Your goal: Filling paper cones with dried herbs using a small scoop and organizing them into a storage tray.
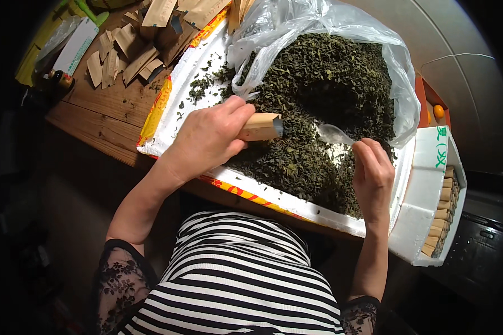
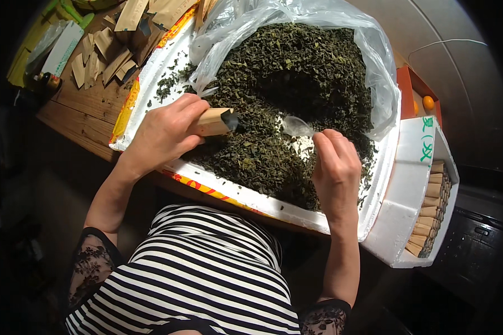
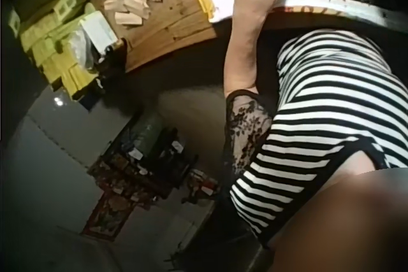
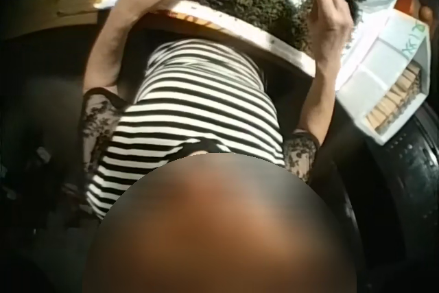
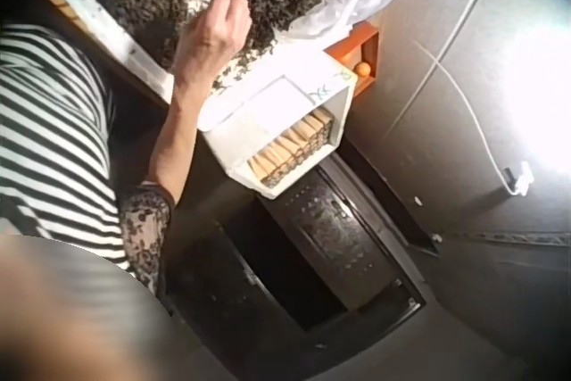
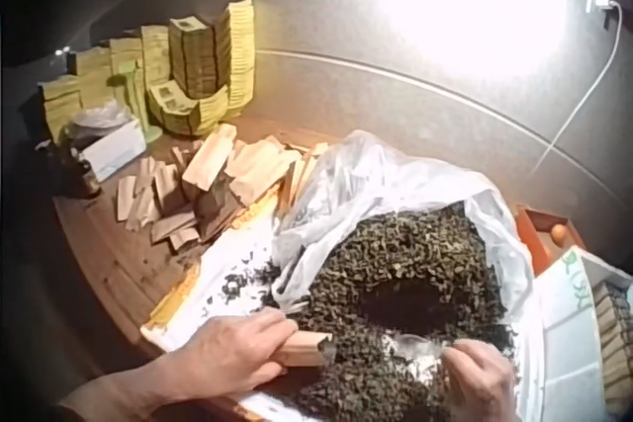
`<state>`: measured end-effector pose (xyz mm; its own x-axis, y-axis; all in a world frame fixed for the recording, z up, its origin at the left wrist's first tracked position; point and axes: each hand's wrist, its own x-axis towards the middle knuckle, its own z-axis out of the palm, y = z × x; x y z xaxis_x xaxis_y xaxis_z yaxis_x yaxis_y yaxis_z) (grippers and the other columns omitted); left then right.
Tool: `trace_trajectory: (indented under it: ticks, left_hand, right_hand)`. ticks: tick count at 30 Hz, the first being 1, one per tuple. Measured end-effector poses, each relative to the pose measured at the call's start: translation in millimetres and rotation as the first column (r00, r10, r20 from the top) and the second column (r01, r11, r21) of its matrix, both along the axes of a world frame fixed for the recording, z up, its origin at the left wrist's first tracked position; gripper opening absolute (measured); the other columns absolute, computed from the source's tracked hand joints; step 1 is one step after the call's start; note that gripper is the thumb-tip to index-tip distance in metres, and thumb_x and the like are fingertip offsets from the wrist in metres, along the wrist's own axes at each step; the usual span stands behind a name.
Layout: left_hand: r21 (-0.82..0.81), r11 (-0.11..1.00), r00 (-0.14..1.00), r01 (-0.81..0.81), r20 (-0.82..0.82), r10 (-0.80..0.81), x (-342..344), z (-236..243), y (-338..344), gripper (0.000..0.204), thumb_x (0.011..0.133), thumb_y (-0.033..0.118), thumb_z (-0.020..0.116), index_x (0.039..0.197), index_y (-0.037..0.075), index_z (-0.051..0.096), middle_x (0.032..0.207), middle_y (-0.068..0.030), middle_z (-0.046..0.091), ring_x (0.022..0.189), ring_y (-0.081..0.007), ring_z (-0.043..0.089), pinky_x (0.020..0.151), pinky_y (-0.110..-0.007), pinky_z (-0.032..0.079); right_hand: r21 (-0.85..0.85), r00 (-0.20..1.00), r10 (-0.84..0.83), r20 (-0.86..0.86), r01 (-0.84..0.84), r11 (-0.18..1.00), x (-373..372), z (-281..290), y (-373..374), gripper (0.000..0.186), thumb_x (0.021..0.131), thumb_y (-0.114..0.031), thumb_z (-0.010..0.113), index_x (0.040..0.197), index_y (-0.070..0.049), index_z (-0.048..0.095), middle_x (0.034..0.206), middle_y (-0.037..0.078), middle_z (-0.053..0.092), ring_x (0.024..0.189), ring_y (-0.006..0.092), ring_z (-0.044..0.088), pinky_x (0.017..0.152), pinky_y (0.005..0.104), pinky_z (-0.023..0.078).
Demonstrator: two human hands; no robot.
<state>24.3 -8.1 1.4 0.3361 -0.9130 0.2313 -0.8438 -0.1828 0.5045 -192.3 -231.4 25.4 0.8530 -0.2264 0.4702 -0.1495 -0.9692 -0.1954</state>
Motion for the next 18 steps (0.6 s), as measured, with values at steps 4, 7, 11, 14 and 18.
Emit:
trace_trajectory:
  ticks: [4, 7, 11, 14, 18]
  left_hand:
    - [0.104, 0.993, 0.987, -0.054, 0.158, 0.037, 1.9, 5.6, 4.1, 0.030, 0.073, 0.005, 0.073, 0.098, 0.003, 0.056, 0.091, -0.0116, 0.057, 0.079, -0.0309, 0.066, 0.068, -0.042, 0.055]
    - [0.150, 0.986, 0.970, -0.070, 0.240, 0.032, 3.7, -4.7, -0.2, 0.024, 0.072, 0.003, 0.071, 0.090, 0.003, 0.055, 0.087, -0.0114, 0.056, 0.076, -0.0301, 0.066, 0.066, -0.042, 0.055]
    - [0.126, 0.990, 0.972, -0.064, 0.232, 0.033, -1.4, -5.6, -7.4, 0.023, 0.072, 0.003, 0.069, 0.088, 0.004, 0.054, 0.086, -0.0113, 0.056, 0.076, -0.0300, 0.066, 0.065, -0.042, 0.055]
    - [0.166, 0.984, 0.996, -0.056, 0.077, 0.044, -5.2, -2.6, -10.8, 0.038, 0.073, 0.007, 0.073, 0.105, 0.003, 0.054, 0.095, -0.0123, 0.056, 0.083, -0.0340, 0.064, 0.070, -0.043, 0.052]
    - [0.143, 0.988, 0.998, -0.058, 0.006, 0.057, -9.7, 1.0, -14.5, 0.043, 0.073, 0.009, 0.074, 0.111, 0.003, 0.055, 0.101, -0.0131, 0.059, 0.087, -0.0345, 0.064, 0.073, -0.043, 0.053]
  right_hand:
    - [0.235, 0.999, 0.025, 0.023, -0.030, 0.972, 14.0, -20.7, 5.8, 0.017, 0.081, 0.013, 0.064, 0.093, 0.001, 0.064, 0.092, 0.014, 0.068, 0.079, 0.0282, 0.068, 0.068, 0.0349, 0.054]
    - [0.365, 0.996, 0.035, 0.082, -0.063, 0.929, 24.8, -31.3, 9.9, 0.015, 0.084, 0.013, 0.065, 0.093, 0.001, 0.064, 0.088, 0.010, 0.067, 0.076, 0.0203, 0.067, 0.066, 0.0278, 0.053]
    - [0.597, 0.998, -0.017, 0.058, -0.021, 0.802, 23.0, -28.3, 6.8, 0.018, 0.085, 0.015, 0.062, 0.095, 0.000, 0.065, 0.085, 0.004, 0.066, 0.077, 0.0095, 0.064, 0.069, 0.0235, 0.052]
    - [0.669, 0.996, -0.047, 0.079, -0.018, 0.743, 22.0, -15.2, 8.6, 0.015, 0.082, 0.013, 0.065, 0.091, 0.001, 0.065, 0.084, 0.008, 0.067, 0.073, 0.0147, 0.064, 0.067, 0.0258, 0.051]
    - [0.508, 0.989, 0.043, 0.145, -0.111, 0.854, 25.4, 1.8, 14.2, 0.015, 0.082, 0.011, 0.068, 0.092, 0.000, 0.065, 0.086, 0.010, 0.068, 0.075, 0.0200, 0.066, 0.066, 0.0285, 0.052]
